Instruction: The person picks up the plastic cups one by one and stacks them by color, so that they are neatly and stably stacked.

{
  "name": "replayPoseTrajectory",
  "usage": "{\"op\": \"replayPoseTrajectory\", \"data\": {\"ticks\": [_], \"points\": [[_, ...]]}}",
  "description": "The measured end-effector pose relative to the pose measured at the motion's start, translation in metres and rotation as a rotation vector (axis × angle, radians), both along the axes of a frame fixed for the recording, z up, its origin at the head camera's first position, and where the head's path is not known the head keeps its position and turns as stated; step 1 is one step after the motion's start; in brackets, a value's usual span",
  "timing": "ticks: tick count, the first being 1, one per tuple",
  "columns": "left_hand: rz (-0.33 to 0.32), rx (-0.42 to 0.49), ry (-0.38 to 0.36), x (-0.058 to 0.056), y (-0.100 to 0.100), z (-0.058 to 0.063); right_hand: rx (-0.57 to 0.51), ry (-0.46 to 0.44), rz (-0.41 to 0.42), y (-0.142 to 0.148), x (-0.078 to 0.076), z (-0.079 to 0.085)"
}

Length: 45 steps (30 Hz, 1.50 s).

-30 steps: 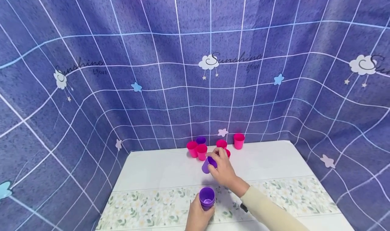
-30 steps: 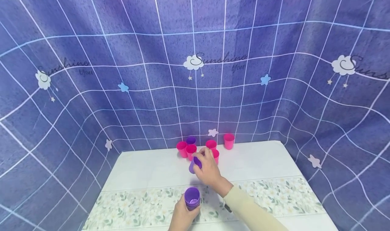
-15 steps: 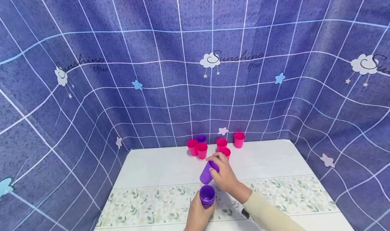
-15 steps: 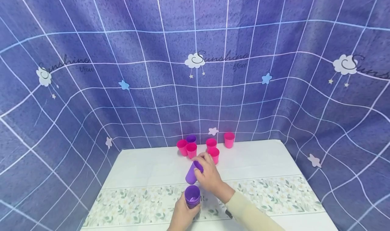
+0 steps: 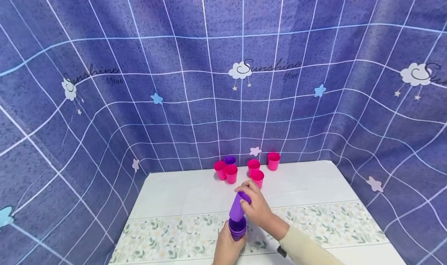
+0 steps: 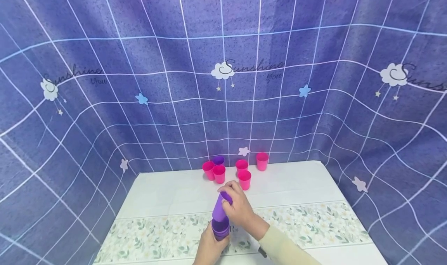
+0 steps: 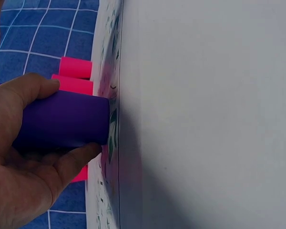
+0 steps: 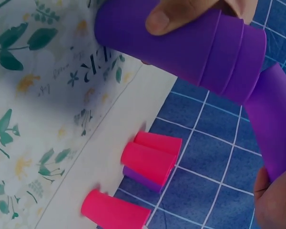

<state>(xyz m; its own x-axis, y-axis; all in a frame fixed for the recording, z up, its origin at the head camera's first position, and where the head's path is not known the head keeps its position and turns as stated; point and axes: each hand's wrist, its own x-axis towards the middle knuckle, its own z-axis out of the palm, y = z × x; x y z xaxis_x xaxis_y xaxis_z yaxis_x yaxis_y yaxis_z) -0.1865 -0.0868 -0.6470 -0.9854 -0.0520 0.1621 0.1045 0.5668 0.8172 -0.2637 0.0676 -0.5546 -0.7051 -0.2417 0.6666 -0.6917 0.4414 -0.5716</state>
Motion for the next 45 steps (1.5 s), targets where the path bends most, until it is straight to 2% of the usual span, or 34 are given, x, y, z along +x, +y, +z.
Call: {"op": "replayPoseTrajectory", "data": {"ticks": [8,13,20,25,32,36,45], "points": [[-0.015,-0.005,0.001,-0.002,0.000,0.004,0.025,-0.051,0.079,0.000,0.012,-0.005],[-0.022,-0.012,0.022,-0.001,0.001,0.000,0.052,-0.075,0.112,-0.001,0.016,-0.012],[-0.026,-0.017,0.058,0.000,0.000,0.001,0.085,-0.065,0.104,-0.004,0.018,-0.017],[-0.045,-0.017,0.020,0.003,0.000,0.004,0.109,-0.066,0.105,-0.004,0.022,-0.022],[-0.045,-0.008,0.024,0.005,0.000,0.005,0.098,-0.123,0.090,-0.008,0.024,-0.029],[-0.056,0.006,-0.018,0.007,-0.001,0.004,0.139,-0.108,0.068,-0.011,0.027,-0.035],[-0.033,-0.017,0.003,0.006,0.001,0.004,0.139,-0.088,0.035,-0.014,0.025,-0.048]]}}
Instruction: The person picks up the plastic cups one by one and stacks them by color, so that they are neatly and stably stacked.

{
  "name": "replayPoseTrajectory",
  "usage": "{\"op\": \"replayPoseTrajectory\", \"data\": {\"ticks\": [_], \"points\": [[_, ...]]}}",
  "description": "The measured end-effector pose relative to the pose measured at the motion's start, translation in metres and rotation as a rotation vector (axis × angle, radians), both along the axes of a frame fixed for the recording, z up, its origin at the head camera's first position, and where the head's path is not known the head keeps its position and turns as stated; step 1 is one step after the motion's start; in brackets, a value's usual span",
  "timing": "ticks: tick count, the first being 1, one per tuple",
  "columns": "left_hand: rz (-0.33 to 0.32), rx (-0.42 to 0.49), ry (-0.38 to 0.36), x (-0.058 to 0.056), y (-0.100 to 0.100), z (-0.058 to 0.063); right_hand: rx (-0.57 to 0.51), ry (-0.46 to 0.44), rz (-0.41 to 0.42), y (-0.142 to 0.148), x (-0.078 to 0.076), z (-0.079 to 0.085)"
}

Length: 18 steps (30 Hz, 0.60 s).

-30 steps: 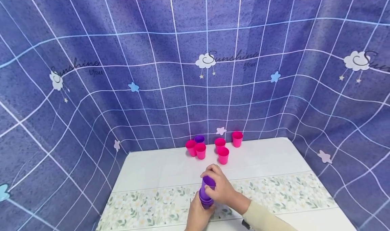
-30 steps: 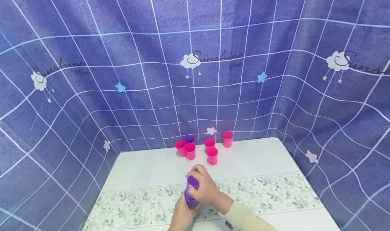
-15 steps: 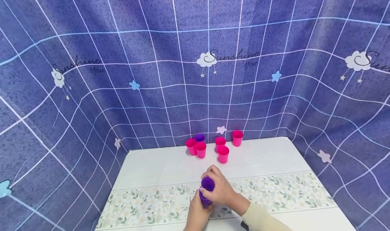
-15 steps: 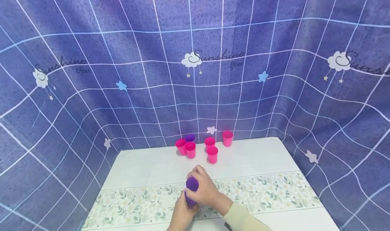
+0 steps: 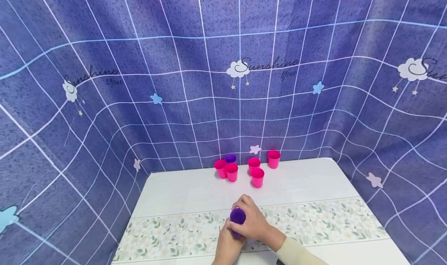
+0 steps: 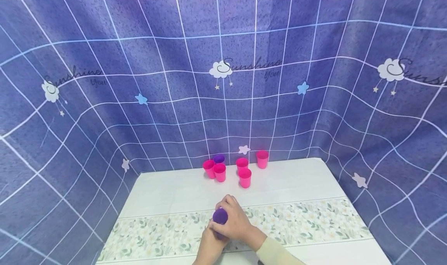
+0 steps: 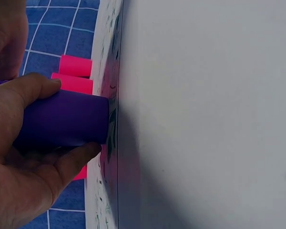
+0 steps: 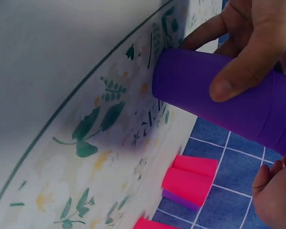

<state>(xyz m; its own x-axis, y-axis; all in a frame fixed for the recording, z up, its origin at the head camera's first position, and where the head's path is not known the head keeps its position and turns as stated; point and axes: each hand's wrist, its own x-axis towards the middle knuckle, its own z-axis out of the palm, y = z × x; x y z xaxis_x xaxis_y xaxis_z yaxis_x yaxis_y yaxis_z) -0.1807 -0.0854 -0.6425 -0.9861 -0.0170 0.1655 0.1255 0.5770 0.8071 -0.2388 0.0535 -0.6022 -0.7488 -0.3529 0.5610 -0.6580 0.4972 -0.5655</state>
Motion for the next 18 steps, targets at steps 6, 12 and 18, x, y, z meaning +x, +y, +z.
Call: {"op": "replayPoseTrajectory", "data": {"ticks": [6,12,18], "points": [[0.019,-0.004,0.045,-0.0001,0.0026,-0.0017,0.004,-0.031,0.028,-0.0040,-0.0014,-0.0040],[0.032,-0.047,0.059,-0.0011,0.0032,-0.0013,0.002,-0.017,0.016,-0.0069,-0.0022,-0.0055],[0.018,-0.095,0.010,0.0018,0.0004,-0.0003,0.042,0.003,0.013,-0.0075,-0.0005,-0.0055]]}}
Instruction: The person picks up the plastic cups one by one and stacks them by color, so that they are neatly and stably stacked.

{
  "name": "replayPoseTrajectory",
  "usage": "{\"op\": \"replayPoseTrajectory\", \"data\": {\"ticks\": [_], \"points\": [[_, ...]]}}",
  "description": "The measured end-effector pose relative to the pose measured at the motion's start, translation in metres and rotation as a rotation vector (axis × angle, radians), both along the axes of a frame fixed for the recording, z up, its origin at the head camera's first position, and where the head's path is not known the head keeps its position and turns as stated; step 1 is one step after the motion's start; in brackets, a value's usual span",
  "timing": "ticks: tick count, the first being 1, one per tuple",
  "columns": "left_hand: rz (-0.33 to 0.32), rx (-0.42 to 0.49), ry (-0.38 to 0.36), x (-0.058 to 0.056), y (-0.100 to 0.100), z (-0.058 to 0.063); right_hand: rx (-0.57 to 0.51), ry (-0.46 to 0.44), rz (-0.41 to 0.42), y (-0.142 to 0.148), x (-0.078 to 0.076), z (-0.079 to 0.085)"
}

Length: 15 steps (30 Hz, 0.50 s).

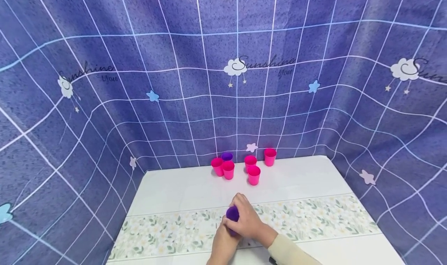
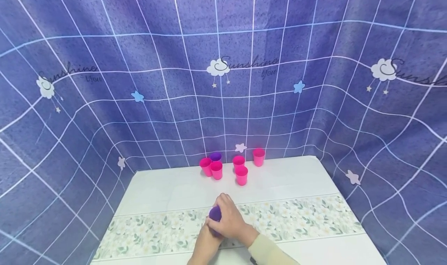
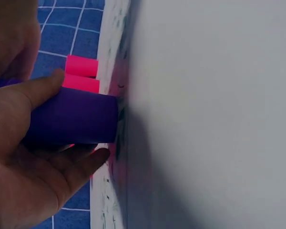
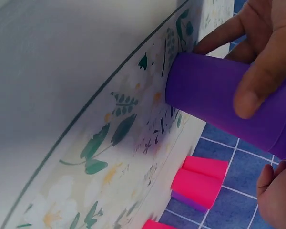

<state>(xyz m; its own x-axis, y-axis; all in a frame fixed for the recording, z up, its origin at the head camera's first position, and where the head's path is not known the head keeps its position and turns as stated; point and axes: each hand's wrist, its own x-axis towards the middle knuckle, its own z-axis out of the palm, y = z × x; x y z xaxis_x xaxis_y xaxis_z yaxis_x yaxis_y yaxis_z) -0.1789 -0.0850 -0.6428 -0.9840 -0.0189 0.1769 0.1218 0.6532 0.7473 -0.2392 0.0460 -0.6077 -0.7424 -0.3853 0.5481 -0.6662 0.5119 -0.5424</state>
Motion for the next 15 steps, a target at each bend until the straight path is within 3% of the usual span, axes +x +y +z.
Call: {"op": "replayPoseTrajectory", "data": {"ticks": [4,8,12,15], "points": [[-0.011,0.015,0.024,0.001,-0.001,0.003,0.023,0.061,0.000,-0.001,0.000,-0.002],[0.021,0.023,0.099,0.001,-0.001,0.009,0.023,0.104,0.009,-0.001,0.001,-0.005],[-0.001,0.038,0.169,-0.001,0.000,0.014,-0.005,0.099,0.020,0.000,0.001,-0.006],[-0.018,0.066,0.147,-0.003,0.001,0.016,-0.031,0.086,0.025,0.001,0.000,-0.006]]}}
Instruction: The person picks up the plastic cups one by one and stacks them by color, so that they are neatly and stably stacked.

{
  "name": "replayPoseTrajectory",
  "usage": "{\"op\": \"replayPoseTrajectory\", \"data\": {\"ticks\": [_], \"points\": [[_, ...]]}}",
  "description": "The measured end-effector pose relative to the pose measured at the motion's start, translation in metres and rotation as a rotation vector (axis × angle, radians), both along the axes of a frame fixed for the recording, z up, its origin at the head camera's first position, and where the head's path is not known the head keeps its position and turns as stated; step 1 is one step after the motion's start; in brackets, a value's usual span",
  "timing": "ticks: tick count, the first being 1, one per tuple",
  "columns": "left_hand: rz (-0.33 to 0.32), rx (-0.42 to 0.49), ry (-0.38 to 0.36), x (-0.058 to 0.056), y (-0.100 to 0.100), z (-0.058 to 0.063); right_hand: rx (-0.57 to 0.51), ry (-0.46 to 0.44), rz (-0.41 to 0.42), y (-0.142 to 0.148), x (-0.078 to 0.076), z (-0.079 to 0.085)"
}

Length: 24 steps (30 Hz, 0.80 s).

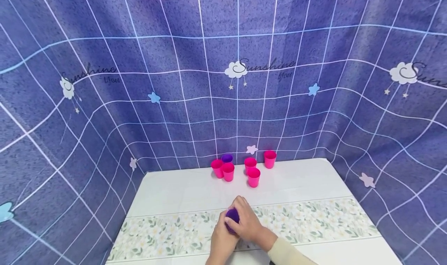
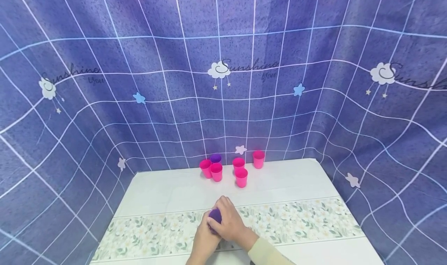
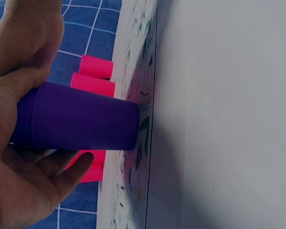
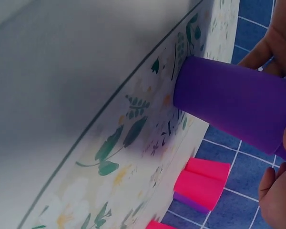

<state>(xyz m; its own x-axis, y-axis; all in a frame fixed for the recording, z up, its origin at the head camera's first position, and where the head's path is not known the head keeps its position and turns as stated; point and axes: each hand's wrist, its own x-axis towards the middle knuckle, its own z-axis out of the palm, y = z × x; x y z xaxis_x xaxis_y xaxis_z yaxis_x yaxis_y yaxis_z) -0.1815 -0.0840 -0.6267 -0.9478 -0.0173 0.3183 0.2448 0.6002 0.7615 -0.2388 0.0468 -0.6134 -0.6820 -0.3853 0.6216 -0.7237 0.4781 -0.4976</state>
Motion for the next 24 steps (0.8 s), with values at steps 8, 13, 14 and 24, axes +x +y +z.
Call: {"op": "replayPoseTrajectory", "data": {"ticks": [8,13,14,24], "points": [[0.074,0.017,-0.122,-0.002,0.005,-0.001,-0.069,-0.012,0.016,0.003,-0.005,-0.003],[0.085,0.047,-0.145,-0.003,0.008,-0.002,-0.127,0.004,-0.005,0.011,-0.011,-0.011],[0.093,0.045,-0.143,-0.003,0.008,-0.002,-0.134,0.015,-0.018,0.012,-0.013,-0.012],[0.088,0.042,-0.138,0.000,0.005,-0.004,0.009,-0.100,-0.147,0.023,-0.027,-0.006]]}}
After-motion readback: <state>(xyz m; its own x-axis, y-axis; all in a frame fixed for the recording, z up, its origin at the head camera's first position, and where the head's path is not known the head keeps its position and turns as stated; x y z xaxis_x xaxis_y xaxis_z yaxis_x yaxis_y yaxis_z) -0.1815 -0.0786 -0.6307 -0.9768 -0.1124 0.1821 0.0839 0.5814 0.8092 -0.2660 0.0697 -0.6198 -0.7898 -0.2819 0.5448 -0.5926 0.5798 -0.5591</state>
